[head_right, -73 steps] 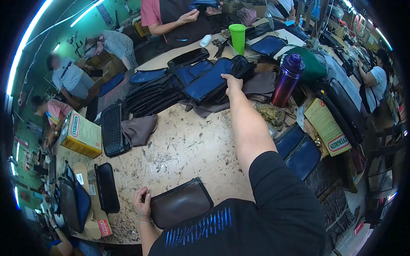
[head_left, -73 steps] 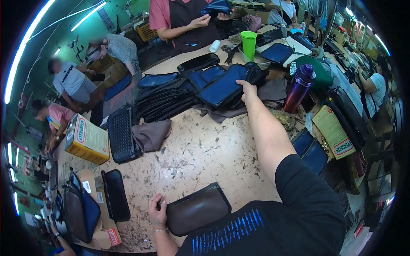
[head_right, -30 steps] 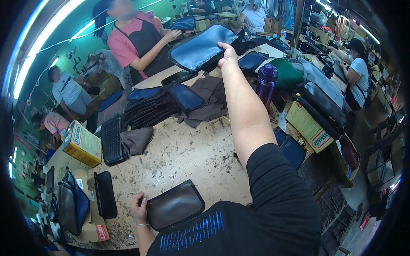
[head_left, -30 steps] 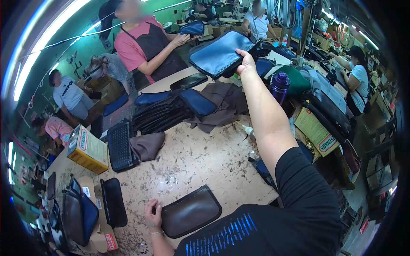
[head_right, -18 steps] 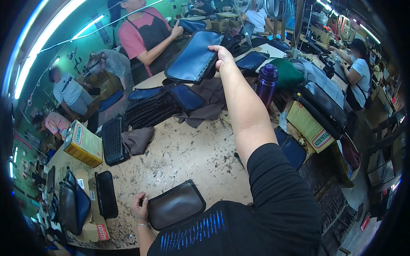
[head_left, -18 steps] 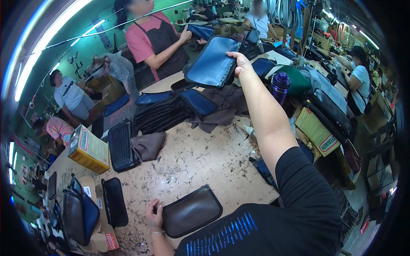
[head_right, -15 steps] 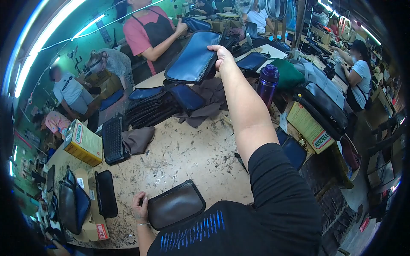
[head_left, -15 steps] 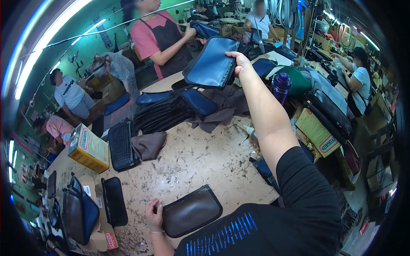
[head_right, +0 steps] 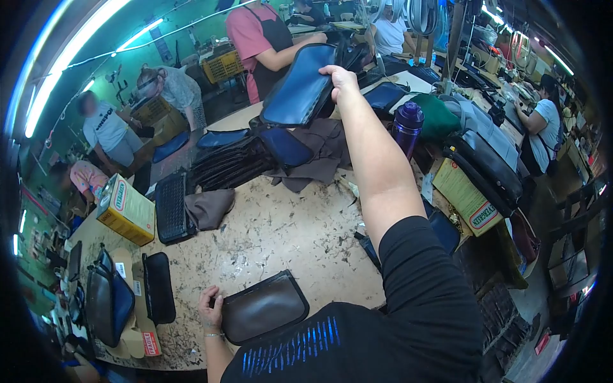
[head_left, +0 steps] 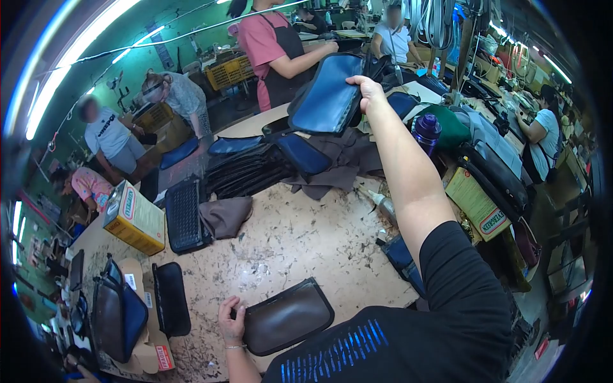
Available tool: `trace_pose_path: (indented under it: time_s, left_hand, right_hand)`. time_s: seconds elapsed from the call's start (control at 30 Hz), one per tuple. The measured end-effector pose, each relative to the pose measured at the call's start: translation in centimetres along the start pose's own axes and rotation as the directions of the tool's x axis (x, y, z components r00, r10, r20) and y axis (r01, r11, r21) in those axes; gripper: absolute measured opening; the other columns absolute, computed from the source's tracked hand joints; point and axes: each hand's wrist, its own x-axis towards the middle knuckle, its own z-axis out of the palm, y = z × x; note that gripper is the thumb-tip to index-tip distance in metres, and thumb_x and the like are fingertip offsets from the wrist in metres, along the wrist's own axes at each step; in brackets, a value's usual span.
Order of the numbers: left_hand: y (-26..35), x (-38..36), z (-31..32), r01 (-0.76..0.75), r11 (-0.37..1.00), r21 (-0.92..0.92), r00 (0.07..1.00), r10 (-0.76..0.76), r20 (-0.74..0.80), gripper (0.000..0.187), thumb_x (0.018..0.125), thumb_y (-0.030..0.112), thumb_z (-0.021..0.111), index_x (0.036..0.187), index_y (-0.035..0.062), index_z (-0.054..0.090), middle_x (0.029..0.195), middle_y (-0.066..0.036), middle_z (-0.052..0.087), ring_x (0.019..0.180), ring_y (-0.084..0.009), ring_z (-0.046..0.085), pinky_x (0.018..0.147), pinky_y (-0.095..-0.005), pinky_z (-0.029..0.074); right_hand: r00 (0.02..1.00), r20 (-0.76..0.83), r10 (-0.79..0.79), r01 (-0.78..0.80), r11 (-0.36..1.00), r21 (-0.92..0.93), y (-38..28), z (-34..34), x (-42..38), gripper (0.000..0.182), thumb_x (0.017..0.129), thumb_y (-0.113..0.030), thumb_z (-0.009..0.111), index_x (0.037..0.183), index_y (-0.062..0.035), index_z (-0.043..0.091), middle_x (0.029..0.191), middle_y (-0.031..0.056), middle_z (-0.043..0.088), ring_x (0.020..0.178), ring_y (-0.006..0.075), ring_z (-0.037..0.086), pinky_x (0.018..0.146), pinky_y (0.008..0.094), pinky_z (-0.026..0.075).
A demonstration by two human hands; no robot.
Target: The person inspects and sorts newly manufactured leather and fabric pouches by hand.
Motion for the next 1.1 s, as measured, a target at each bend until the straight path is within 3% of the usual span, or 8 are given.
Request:
trace_pose_path:
  time_s: [0.07, 0.13, 0.2, 0.27, 0.37, 0.57, 0.67, 1.1]
  left_hand:
    - [-0.2, -0.1, 0.0, 0.003, 1.0, -0.008, 1.0, -0.003, -0.002, 0.022, 0.072, 0.011, 0.06, 0.091, 0.0002, 0.058, 0.098, -0.014, 0.055, 0.094, -0.0258, 0.051, 0.083, -0.0315, 0.039]
    - [-0.2, -0.1, 0.1, 0.003, 1.0, -0.017, 1.0, -0.003, -0.007, 0.022, 0.072, 0.011, 0.06, 0.091, 0.0003, 0.058, 0.099, -0.014, 0.055, 0.094, -0.0258, 0.051, 0.083, -0.0315, 0.039]
    - [0.2, -0.1, 0.0, 0.019, 1.0, 0.005, 1.0, -0.019, -0.002, 0.022, 0.072, 0.011, 0.06, 0.091, 0.0005, 0.058, 0.099, -0.014, 0.055, 0.094, -0.0258, 0.051, 0.083, -0.0315, 0.039]
    - [0.2, 0.0, -0.1, 0.006, 1.0, 0.008, 1.0, -0.006, 0.002, 0.022, 0.072, 0.011, 0.059, 0.091, 0.0006, 0.058, 0.099, -0.014, 0.055, 0.094, -0.0259, 0.051, 0.082, -0.0315, 0.039]
    - [0.3, 0.0, -0.1, 0.0, 1.0, 0.013, 1.0, 0.0, 0.006, 0.022, 0.072, 0.012, 0.059, 0.091, 0.0005, 0.058, 0.099, -0.014, 0.055, 0.094, -0.0258, 0.051, 0.082, -0.0315, 0.039]
    - [-0.2, 0.0, 0.1, 0.001, 1.0, -0.015, 1.0, -0.001, -0.003, 0.023, 0.072, 0.012, 0.06, 0.091, -0.0004, 0.058, 0.098, -0.014, 0.055, 0.093, -0.0254, 0.051, 0.083, -0.0314, 0.039]
    - [-0.3, 0.0, 0.1, -0.009, 1.0, -0.008, 1.0, 0.009, -0.007, 0.023, 0.072, 0.012, 0.06, 0.091, -0.0009, 0.058, 0.098, -0.014, 0.055, 0.093, -0.0254, 0.052, 0.083, -0.0315, 0.039]
    - [-0.7, -0.2, 0.1, 0.0, 0.999, -0.054, 0.999, -0.002, -0.034, 0.022, 0.072, 0.009, 0.059, 0.092, -0.0018, 0.057, 0.097, -0.014, 0.056, 0.092, -0.0242, 0.052, 0.083, -0.0307, 0.04]
  right_hand:
    - [0.831, -0.172, -0.53, 0.456, 0.824, -0.336, 1.2, 1.2, -2.3, 0.047, 0.057, 0.001, 0.065, 0.098, 0.0089, 0.045, 0.09, 0.0208, 0.055, 0.081, 0.0314, 0.057, 0.074, 0.0405, 0.047]
    - [0.585, -0.076, -0.808, 0.581, 0.482, -0.656, 2.3, 1.4, -2.7, 0.067, 0.054, -0.005, 0.066, 0.111, 0.0099, 0.034, 0.098, 0.0257, 0.053, 0.093, 0.0349, 0.053, 0.083, 0.0342, 0.042]
    - [0.517, 0.071, -0.853, 0.452, 0.202, -0.869, 2.6, 1.4, -3.7, 0.067, 0.058, -0.008, 0.063, 0.116, 0.0062, 0.031, 0.1, 0.028, 0.052, 0.094, 0.0376, 0.052, 0.082, 0.0371, 0.042]
    - [0.628, 0.057, -0.776, 0.326, 0.195, -0.925, 2.3, 1.7, -4.9, 0.067, 0.061, -0.01, 0.062, 0.119, 0.0015, 0.029, 0.098, 0.0275, 0.052, 0.093, 0.0389, 0.051, 0.08, 0.0404, 0.042]
    - [0.407, 0.458, -0.79, 0.452, -0.262, -0.853, 2.7, -0.1, -3.6, 0.068, 0.06, -0.01, 0.063, 0.119, -0.0029, 0.029, 0.095, 0.0221, 0.055, 0.088, 0.0381, 0.053, 0.077, 0.0422, 0.043]
    - [0.535, 0.391, -0.749, 0.433, -0.154, -0.888, 2.5, -0.6, -4.2, 0.066, 0.061, -0.009, 0.061, 0.12, -0.0071, 0.031, 0.096, 0.0214, 0.054, 0.09, 0.0378, 0.052, 0.078, 0.0422, 0.042]
    - [0.463, 0.432, -0.774, 0.487, -0.185, -0.854, 3.2, -0.9, -4.0, 0.065, 0.062, -0.008, 0.059, 0.121, -0.0111, 0.03, 0.093, 0.0231, 0.055, 0.086, 0.04, 0.053, 0.074, 0.0435, 0.043]
    - [0.537, 0.436, -0.722, 0.472, -0.171, -0.865, 3.3, 0.3, -4.6, 0.062, 0.061, -0.007, 0.059, 0.117, -0.0117, 0.033, 0.094, 0.0205, 0.055, 0.089, 0.0374, 0.052, 0.076, 0.043, 0.042]
